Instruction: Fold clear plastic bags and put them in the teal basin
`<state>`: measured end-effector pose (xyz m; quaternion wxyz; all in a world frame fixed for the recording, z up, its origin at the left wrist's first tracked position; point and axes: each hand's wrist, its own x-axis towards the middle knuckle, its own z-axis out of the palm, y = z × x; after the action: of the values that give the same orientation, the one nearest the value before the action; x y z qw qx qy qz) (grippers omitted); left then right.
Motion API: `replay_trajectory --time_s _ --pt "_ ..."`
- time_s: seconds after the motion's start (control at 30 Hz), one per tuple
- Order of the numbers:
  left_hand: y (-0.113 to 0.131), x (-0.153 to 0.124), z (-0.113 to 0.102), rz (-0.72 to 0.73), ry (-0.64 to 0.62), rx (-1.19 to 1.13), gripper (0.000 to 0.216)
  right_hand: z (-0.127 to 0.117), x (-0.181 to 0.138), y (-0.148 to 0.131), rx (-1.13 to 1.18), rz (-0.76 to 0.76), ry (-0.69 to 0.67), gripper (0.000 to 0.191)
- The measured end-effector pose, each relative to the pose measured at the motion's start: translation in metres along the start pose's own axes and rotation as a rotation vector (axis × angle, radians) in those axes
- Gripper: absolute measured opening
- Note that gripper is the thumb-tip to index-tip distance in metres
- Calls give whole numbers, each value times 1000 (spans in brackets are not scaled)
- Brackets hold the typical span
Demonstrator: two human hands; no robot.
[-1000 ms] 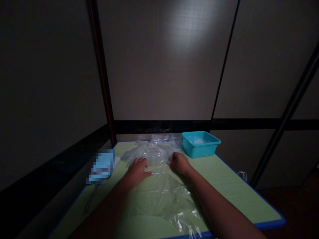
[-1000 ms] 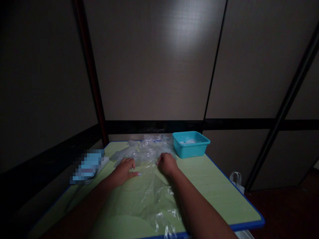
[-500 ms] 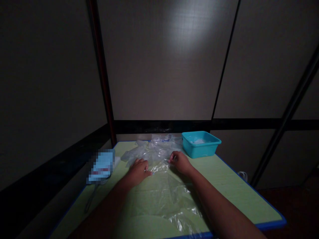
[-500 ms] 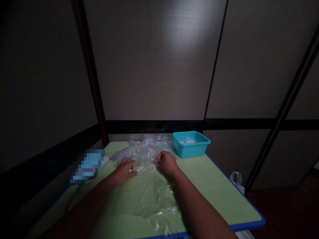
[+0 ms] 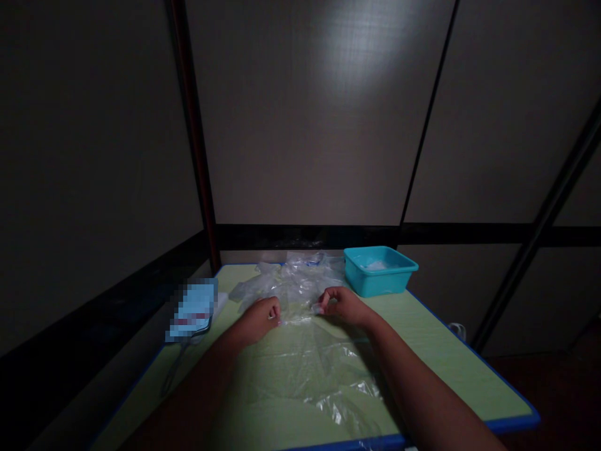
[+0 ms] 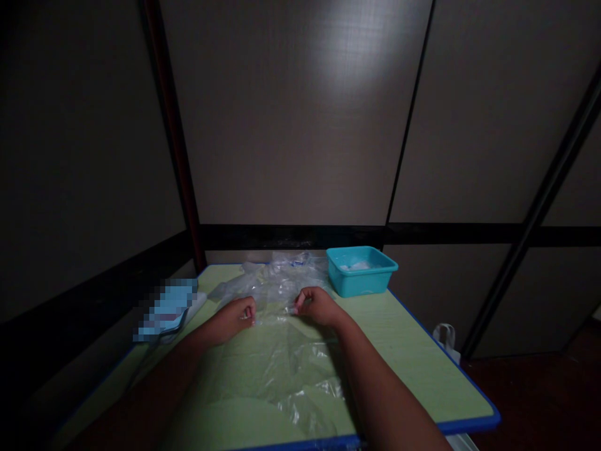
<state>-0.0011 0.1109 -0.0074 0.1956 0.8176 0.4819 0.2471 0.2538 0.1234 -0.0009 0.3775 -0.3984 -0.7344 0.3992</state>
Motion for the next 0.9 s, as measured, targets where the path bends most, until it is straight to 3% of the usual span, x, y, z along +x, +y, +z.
replay_trajectory --time_s 0.3,0.57,0.9 --pt "-3 2 -1 28 -23 -135 12 -8 -3 -2 -17 33 -81 31" --pt "0 4 -2 26 74 -94 36 -11 -7 -5 -91 9 -246 29" --pt "9 -4 -2 -9 120 203 19 -12 -10 -11 -229 -18 -338 17"
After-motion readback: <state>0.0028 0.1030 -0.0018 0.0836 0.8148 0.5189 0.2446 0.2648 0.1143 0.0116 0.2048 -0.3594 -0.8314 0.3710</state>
